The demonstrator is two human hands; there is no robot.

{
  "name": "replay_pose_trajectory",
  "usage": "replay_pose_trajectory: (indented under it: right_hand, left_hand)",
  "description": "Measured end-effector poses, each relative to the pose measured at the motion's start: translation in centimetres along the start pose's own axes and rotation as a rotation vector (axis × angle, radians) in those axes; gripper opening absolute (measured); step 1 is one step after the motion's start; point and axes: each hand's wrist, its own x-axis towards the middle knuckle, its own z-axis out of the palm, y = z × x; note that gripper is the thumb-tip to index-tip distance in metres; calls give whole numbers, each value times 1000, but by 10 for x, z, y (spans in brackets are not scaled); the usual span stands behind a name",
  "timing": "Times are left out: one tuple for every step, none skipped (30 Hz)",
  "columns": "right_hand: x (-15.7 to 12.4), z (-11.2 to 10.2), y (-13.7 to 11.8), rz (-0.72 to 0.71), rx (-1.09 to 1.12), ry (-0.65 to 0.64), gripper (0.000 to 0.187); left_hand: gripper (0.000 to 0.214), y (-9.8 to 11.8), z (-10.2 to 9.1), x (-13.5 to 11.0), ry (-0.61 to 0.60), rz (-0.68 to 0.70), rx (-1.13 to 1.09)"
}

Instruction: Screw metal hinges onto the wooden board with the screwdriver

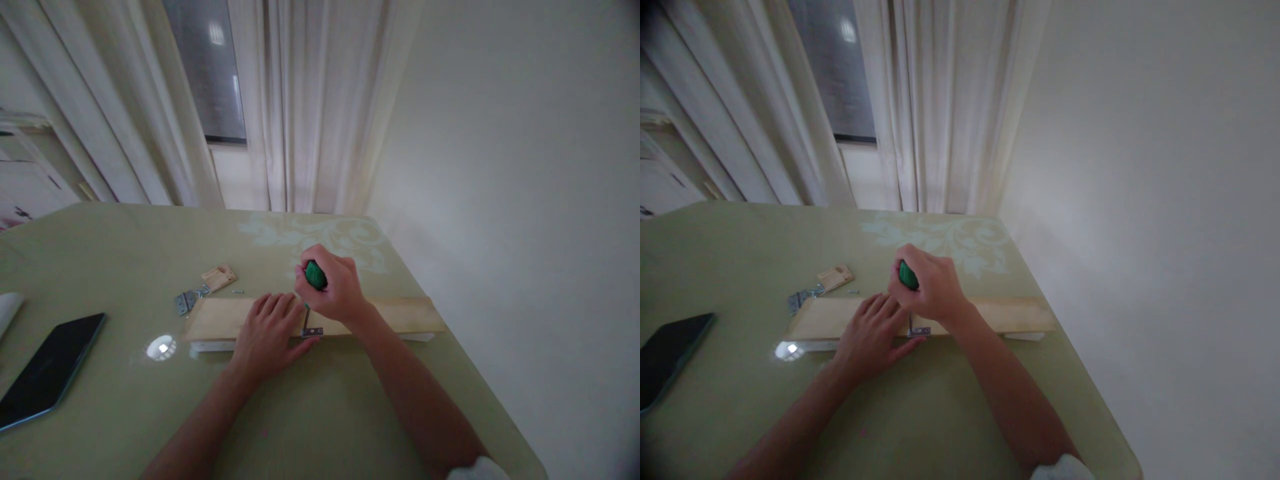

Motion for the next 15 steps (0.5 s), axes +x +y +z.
replay_pose_trajectory:
  right_hand:
    - [0, -1, -1, -32, 19, -17, 6]
    - [-1, -1, -2, -66, 51, -39, 6]
    - [-1, -2, -3, -98, 88, -64, 5]
    - [-1, -2, -4, -126, 124, -86, 5]
    - [-1, -2, -5, -144, 153, -102, 4]
    - [-1, -2, -6, -151, 172, -111, 4]
    - [-1, -2, -6, -148, 181, -114, 5]
    - [-1, -1, -6, -142, 180, -108, 7]
    - [-1, 0, -5, -134, 170, -94, 9]
    - [-1, 1, -4, -129, 155, -76, 11]
    - [-1, 1, -2, -128, 132, -57, 14]
    - [-1, 0, -2, -128, 97, -42, 17]
    - [0, -2, -1, -130, 50, -36, 21]
    - [1, -5, -2, -125, -12, -45, 26]
    - [3, -8, -4, -108, -86, -67, 30]
  left_hand:
    - [49, 0, 1, -1, 13, -1, -2]
    - [49, 0, 2, -1, 28, -2, -2]
    - [49, 0, 3, -2, 43, -1, 0]
    - [50, 0, 3, -2, 57, 2, 4]
    - [51, 0, 4, -3, 67, 4, 10]
    - [51, 0, 4, -3, 74, 8, 18]
    - [52, 0, 4, -3, 75, 10, 25]
    - [52, 0, 4, -3, 74, 12, 30]
    - [52, 0, 3, -3, 68, 13, 31]
    - [52, 0, 3, -3, 61, 13, 29]
    - [52, 0, 3, -3, 54, 14, 24]
    - [51, -1, 3, -2, 46, 14, 17]
    - [52, -1, 3, -2, 40, 11, 12]
    - [52, -1, 3, -2, 33, 7, 9]
    - [52, 0, 3, -1, 24, 2, 7]
